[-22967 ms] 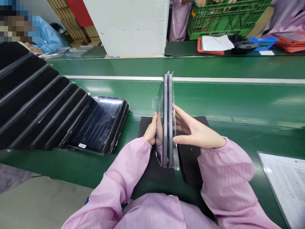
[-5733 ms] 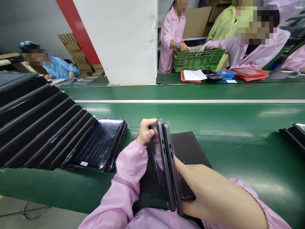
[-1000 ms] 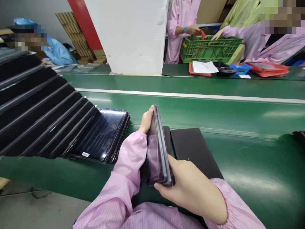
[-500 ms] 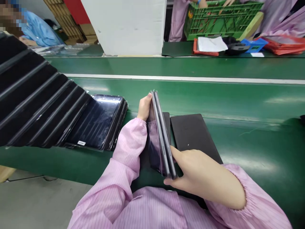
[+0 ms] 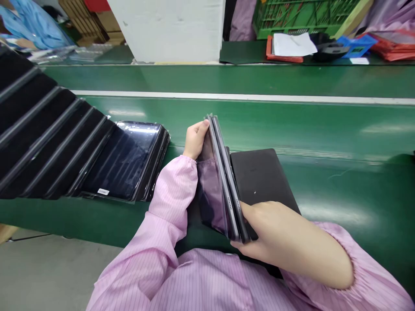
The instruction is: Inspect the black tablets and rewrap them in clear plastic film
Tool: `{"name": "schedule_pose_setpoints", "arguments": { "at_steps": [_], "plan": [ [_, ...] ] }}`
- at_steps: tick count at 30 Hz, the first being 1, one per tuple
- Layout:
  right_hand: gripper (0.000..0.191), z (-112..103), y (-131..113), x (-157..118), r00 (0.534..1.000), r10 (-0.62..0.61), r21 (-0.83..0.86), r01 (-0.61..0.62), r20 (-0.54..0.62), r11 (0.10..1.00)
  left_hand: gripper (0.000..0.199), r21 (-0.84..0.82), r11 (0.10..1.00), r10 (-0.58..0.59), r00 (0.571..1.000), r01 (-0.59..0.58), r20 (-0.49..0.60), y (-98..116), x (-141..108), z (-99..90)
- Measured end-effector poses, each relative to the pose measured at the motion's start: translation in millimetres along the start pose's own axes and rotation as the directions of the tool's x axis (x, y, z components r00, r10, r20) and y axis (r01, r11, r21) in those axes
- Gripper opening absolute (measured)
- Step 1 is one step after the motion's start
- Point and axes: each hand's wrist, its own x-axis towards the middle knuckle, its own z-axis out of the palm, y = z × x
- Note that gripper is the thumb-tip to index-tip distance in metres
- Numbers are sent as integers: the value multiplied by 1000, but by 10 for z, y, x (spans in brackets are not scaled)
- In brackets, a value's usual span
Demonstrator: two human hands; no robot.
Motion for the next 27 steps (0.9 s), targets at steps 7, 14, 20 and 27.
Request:
{"name": "schedule_pose_setpoints", "arguments": {
  "at_steps": [7, 14, 20, 27],
  "plan": [
    [19, -10, 77, -15, 1000, -12, -29, 13, 15, 999, 67, 3, 1000, 20, 1000, -20, -8, -12, 11, 6],
    [20, 12, 98, -28, 999, -37, -41, 37, 3, 998, 70, 34, 999, 43, 999, -42, -15, 51, 15, 7],
    [19, 15, 86, -47, 999, -37, -40, 38, 6, 998, 69, 29, 998, 59, 998, -59, -21, 88, 2, 9],
    [11, 18, 63, -68, 997, -73, -10, 73, -20, 997, 65, 9, 998, 66, 997, -65, -27, 110, -5, 0]
  ]
}}
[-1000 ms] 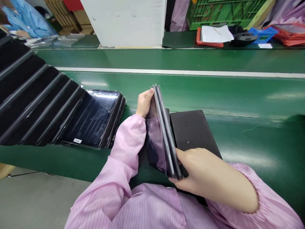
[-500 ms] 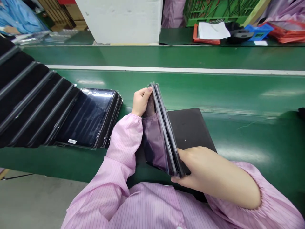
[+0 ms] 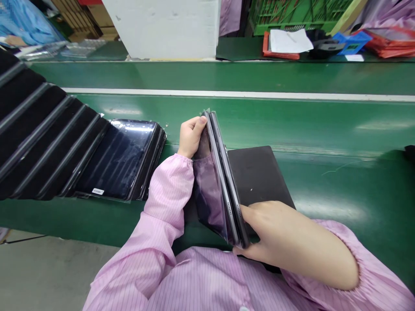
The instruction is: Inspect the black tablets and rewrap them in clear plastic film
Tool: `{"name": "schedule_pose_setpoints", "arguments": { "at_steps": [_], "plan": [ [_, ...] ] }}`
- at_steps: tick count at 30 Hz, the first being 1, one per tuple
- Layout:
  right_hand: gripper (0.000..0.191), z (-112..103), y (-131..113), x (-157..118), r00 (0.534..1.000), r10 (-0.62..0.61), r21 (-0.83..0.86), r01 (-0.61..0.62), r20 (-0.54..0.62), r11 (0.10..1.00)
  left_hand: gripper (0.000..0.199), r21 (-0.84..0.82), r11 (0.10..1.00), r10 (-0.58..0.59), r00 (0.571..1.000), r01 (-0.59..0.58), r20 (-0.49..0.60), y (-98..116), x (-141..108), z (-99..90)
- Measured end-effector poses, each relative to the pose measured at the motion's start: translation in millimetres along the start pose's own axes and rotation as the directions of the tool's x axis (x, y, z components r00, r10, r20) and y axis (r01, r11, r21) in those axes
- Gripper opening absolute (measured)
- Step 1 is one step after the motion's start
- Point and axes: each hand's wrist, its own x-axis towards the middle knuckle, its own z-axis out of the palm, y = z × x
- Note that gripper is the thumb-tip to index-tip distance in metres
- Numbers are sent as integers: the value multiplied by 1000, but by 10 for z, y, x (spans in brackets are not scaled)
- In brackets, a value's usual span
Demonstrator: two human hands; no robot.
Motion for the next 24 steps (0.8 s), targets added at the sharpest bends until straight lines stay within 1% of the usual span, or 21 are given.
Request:
{"name": "schedule_pose_setpoints", "arguments": {
  "at_steps": [4, 9, 14, 20, 24],
  "plan": [
    [10, 6, -17, -11, 1000, -14, 2, 14, 0, 1000, 64, -17, 999, 29, 999, -29, 20, -3, -8, -9],
    [17, -4, -45, -8, 999, -35, 20, 34, 26, 999, 63, -38, 999, -3, 1000, 4, 13, 17, -33, -19],
    [20, -47, -64, -16, 997, -54, 86, 49, 56, 995, 68, -54, 999, -5, 999, 8, 50, 45, -30, -27],
    [44, -95, -62, -28, 993, -89, 108, 81, 73, 991, 72, -88, 996, -18, 999, 21, 39, 133, -29, -1],
    [54, -120, -42, -29, 992, -118, 141, 112, 35, 984, 72, -84, 996, 10, 999, -6, 52, 191, -41, 5]
  ]
}}
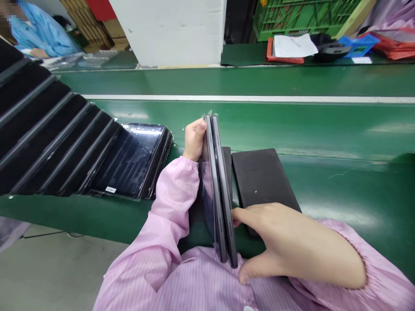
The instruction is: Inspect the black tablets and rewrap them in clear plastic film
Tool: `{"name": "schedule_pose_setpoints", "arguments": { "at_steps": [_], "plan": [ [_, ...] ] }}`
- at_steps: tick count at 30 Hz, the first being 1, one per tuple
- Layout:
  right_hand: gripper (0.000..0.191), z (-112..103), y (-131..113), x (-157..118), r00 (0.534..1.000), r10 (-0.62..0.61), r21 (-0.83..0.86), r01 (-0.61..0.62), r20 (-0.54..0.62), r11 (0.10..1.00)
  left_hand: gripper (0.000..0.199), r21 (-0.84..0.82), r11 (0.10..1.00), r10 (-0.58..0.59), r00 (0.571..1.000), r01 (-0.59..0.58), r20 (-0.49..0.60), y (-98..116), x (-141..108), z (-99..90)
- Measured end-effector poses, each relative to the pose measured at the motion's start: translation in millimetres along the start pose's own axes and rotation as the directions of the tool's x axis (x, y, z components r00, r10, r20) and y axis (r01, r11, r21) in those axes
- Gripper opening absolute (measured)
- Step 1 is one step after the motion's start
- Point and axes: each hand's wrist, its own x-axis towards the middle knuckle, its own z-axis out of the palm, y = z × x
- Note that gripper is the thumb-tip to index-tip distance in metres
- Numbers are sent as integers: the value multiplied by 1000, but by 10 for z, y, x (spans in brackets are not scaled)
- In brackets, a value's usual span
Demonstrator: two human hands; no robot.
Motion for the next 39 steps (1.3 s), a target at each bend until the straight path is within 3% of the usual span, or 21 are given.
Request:
{"name": "schedule_pose_setpoints", "arguments": {
  "at_steps": [6, 11, 15, 19, 22, 27, 31, 39],
  "plan": [
    [49, -48, 0, 2, 993, -36, 62, 43, -112, 997, 72, 5, 999, 42, 999, -42, 12, 60, -32, 7],
    [27, -46, -22, -11, 992, -46, 15, 48, -116, 999, 73, 27, 999, 45, 999, -45, 9, 108, -51, 20],
    [22, -39, -25, -36, 991, -46, 10, 47, -129, 999, 70, 10, 996, 86, 996, -86, 30, 133, -57, 21],
    [13, -67, -34, -37, 985, -43, 115, 64, -170, 991, 68, -18, 988, 156, 986, -155, 58, 160, -61, 26],
    [4, -64, -57, 9, 963, -30, 187, 83, -267, 979, 68, -22, 985, 170, 984, -169, 58, 188, -65, 38],
    [28, 2, -85, 125, 915, 26, 194, 57, -403, 979, 68, -27, 993, 118, 992, -117, 42, 228, -73, 62],
    [37, -12, -72, 125, 923, 23, 174, 48, -385, 984, 68, -14, 993, 121, 992, -121, 40, 235, -73, 61],
    [5, -16, -73, 15, 937, 48, 249, 43, -347, 968, 66, 66, 956, 282, 958, -285, 51, 224, -36, 49]
  ]
}}
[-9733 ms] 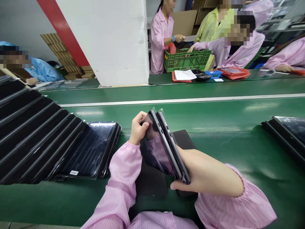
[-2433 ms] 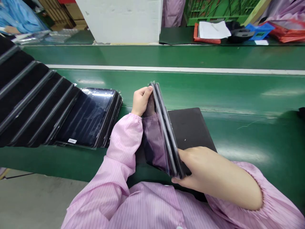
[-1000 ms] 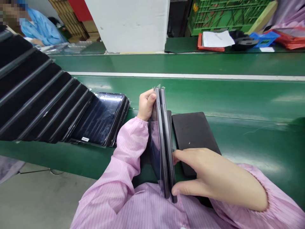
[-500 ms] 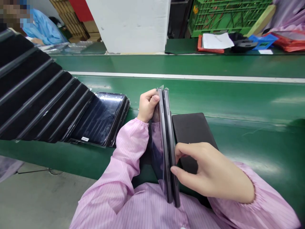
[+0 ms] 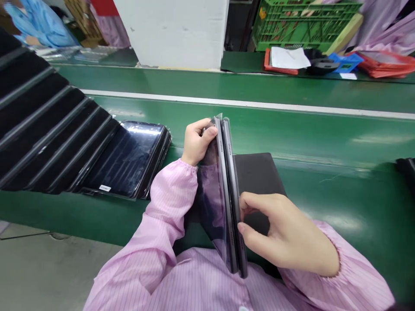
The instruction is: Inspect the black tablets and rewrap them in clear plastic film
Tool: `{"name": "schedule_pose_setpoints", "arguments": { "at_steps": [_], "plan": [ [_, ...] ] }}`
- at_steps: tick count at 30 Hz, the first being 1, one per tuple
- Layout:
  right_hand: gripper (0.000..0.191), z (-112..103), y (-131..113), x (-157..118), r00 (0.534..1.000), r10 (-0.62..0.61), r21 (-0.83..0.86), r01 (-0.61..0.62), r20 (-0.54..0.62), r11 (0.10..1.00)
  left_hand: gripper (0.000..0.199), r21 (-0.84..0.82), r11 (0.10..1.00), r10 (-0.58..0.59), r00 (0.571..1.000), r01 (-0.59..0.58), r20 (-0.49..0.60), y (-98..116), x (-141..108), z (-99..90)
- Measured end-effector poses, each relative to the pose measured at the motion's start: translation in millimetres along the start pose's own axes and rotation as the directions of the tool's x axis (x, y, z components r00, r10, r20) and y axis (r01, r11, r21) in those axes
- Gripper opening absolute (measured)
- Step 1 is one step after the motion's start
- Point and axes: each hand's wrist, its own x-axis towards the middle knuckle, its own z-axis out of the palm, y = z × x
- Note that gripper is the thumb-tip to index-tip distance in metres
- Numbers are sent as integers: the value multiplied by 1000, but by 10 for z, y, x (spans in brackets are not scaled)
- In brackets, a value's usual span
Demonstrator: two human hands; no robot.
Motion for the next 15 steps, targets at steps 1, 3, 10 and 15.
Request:
{"name": "schedule_pose_setpoints", "arguments": {
  "at_steps": [1, 3, 10, 15],
  "plan": [
    [4, 7, -6, -11, 1000, 8, -13, -9, -7, 1000, 65, 9, 1000, 20, 1000, -20, 3, 2, 3, -1],
    [4, 20, -19, -26, 999, 25, -50, -27, -35, 998, 64, 30, 999, 44, 999, -44, 4, 10, 4, -2],
    [11, 48, -31, -31, 996, 31, -123, -42, -86, 992, 65, 92, 995, 33, 999, -32, -4, 32, -1, 6],
    [6, 41, -37, -62, 998, 41, -166, -50, -55, 985, 65, 69, 998, 14, 1000, -14, -7, 24, 3, 10]
  ]
}}
